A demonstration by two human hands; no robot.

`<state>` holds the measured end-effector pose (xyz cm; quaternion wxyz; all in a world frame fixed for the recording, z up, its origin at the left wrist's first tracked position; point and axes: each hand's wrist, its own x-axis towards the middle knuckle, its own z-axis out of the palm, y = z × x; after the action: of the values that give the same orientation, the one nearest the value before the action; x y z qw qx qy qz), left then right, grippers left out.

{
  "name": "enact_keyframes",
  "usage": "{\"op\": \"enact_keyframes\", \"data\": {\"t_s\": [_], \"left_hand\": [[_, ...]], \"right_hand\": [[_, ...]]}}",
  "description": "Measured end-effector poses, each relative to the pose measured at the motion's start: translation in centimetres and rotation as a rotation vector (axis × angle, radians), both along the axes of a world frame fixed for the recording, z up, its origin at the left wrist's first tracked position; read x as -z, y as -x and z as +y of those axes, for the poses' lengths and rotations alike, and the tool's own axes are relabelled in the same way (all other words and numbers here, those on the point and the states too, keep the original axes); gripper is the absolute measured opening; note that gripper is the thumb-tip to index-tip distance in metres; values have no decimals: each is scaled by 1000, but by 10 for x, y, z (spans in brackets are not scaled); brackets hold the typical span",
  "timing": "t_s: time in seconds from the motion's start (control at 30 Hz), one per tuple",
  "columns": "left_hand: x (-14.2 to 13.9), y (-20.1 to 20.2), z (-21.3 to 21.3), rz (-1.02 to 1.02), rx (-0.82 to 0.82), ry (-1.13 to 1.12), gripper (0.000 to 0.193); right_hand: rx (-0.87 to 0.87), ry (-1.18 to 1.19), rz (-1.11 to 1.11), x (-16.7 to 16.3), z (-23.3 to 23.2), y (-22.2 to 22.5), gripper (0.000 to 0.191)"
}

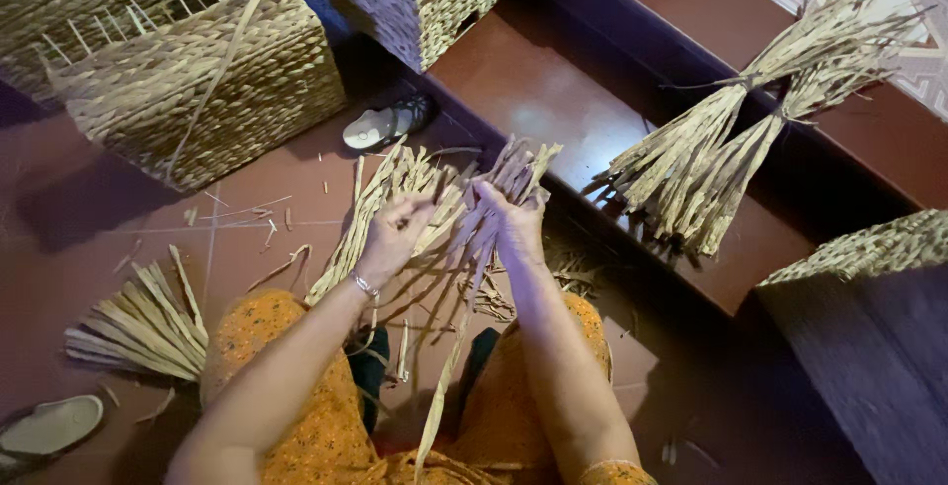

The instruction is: The person sits on the floor and uses scissors to trim and align bundles of dried plant strips. They repeatedly gather strips, cut them to length, and place the trimmed bundles on a nearby step.

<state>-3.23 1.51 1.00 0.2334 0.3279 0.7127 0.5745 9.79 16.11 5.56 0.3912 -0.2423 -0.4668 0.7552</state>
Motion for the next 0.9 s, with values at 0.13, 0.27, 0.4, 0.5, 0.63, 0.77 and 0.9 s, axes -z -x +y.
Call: {"op": "enact_keyframes", "data": {"t_s": [0.13, 0.27, 0.4, 0.5, 0.63, 0.77, 0.9], "left_hand": [[-9, 4, 7, -116, -49, -114, 22], [-7, -1, 16, -222, -17, -298, 19], [-2, -3, 15, -197, 19, -268, 13], [-5, -8, 13, -164, 5, -216, 14], [-22, -11, 4, 3, 129, -229, 19], [-33, -9, -5, -106, 207, -123, 27], [-14, 19, -6, 7, 3, -17, 20]], "right_hand": [[-53, -95, -83, 11, -15, 8, 26], [-105, -20, -44, 23, -26, 11, 25], [-130, -25, -82, 29, -31, 10, 24], [-186, 13, -90, 23, -38, 8, 28], [-296, 47, 31, 1, -45, 9, 35], [-146, 225, -178, -16, -36, 5, 53], [-143, 178, 33, -13, -5, -10, 24]]}}
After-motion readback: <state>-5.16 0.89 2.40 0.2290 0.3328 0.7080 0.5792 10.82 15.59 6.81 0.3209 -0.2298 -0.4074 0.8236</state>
